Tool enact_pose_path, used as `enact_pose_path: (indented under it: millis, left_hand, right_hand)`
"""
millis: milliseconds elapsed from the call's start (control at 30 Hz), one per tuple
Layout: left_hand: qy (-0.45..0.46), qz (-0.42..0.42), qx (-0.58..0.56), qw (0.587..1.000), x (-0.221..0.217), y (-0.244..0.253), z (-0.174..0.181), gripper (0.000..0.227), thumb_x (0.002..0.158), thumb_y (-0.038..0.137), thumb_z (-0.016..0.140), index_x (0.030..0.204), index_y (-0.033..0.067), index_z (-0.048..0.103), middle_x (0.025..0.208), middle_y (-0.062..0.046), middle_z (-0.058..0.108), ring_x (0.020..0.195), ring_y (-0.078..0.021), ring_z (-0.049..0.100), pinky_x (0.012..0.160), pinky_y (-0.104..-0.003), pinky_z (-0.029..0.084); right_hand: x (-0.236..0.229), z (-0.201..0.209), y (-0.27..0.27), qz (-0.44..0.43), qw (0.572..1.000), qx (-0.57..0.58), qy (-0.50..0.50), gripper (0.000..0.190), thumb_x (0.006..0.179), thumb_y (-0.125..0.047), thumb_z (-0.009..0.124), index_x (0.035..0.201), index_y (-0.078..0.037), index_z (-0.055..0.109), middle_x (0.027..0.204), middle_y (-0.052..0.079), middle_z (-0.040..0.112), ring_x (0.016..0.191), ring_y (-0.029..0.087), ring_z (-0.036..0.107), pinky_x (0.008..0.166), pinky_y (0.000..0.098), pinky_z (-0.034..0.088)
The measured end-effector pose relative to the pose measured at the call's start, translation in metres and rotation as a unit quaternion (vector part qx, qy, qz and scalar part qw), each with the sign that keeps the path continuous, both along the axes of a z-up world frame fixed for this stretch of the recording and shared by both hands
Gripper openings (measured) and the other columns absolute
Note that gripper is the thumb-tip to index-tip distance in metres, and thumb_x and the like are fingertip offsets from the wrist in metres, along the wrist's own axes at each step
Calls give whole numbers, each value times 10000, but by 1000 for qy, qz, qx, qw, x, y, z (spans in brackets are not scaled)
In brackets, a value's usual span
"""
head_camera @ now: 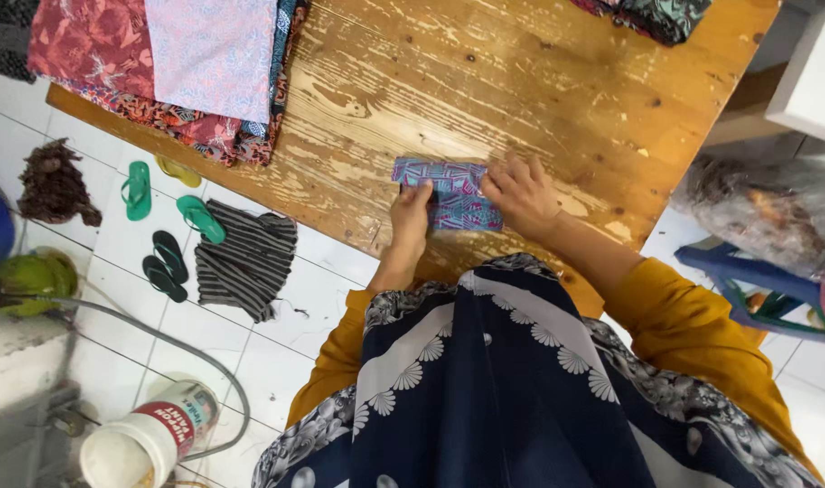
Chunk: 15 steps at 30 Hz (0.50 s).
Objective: The person folds multiple patterned tote bags on a wooden table. They unfold each bag, fold it into a compact rectangle, and place it into a clear plastic bag. The person repeats this process for several bags, stacking the packaged items on the table.
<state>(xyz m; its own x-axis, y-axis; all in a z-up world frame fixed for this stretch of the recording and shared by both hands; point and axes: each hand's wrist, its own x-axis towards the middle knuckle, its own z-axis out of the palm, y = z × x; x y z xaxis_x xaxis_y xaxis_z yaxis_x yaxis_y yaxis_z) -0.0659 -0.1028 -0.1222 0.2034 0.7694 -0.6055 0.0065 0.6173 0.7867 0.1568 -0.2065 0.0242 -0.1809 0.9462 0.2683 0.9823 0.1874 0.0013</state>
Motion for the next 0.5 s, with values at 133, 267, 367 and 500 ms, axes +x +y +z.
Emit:
enact_pose_path:
  millis: [133, 267, 367, 500]
  left_hand:
    - [-82, 40, 63, 994, -15, -21, -29, 239, 905, 195, 788, 821, 62, 608, 778, 18, 513, 711, -115, 432, 625, -317, 344]
    - [-209, 79, 12, 975, -30, -27, -24, 244, 1014, 180, 734, 839, 49, 626, 806, -20, 606, 707, -127, 504, 613, -312, 400]
    - [-142, 108, 4, 984, -30, -28, -12, 154, 837, 62, 719, 987, 90, 703, 940, -27, 727, 865, -134, 674, 794, -280, 541]
    - [-190, 33, 71, 979, -33, -23, 4, 274, 810, -3, 758, 1080, -19, 716, 1027, -82, 730, 943, -196, 682, 878, -326, 540]
  right_hand:
    - [-31, -25, -31, -83, 986, -83, 116, 688, 765, -331, 727, 1400, -92, 609, 1445, 269, 531, 1306, 452, 433, 1030, 588, 347]
    - [-31, -62, -60, -27, 998, 10, 49, 583, 873, -223, 720, 1448, -211, 627, 1580, 41, 512, 1490, 320, 382, 1231, 552, 263]
    - [-25, -84, -65, 10, 996, 79, 44, 612, 835, -282, 736, 1434, -204, 640, 1586, 17, 499, 1495, 316, 353, 1238, 577, 212]
    - [-25, -108, -81, 38, 991, 97, 85, 613, 911, -367, 729, 1475, -157, 615, 1604, 55, 490, 1498, 314, 360, 1223, 575, 202]
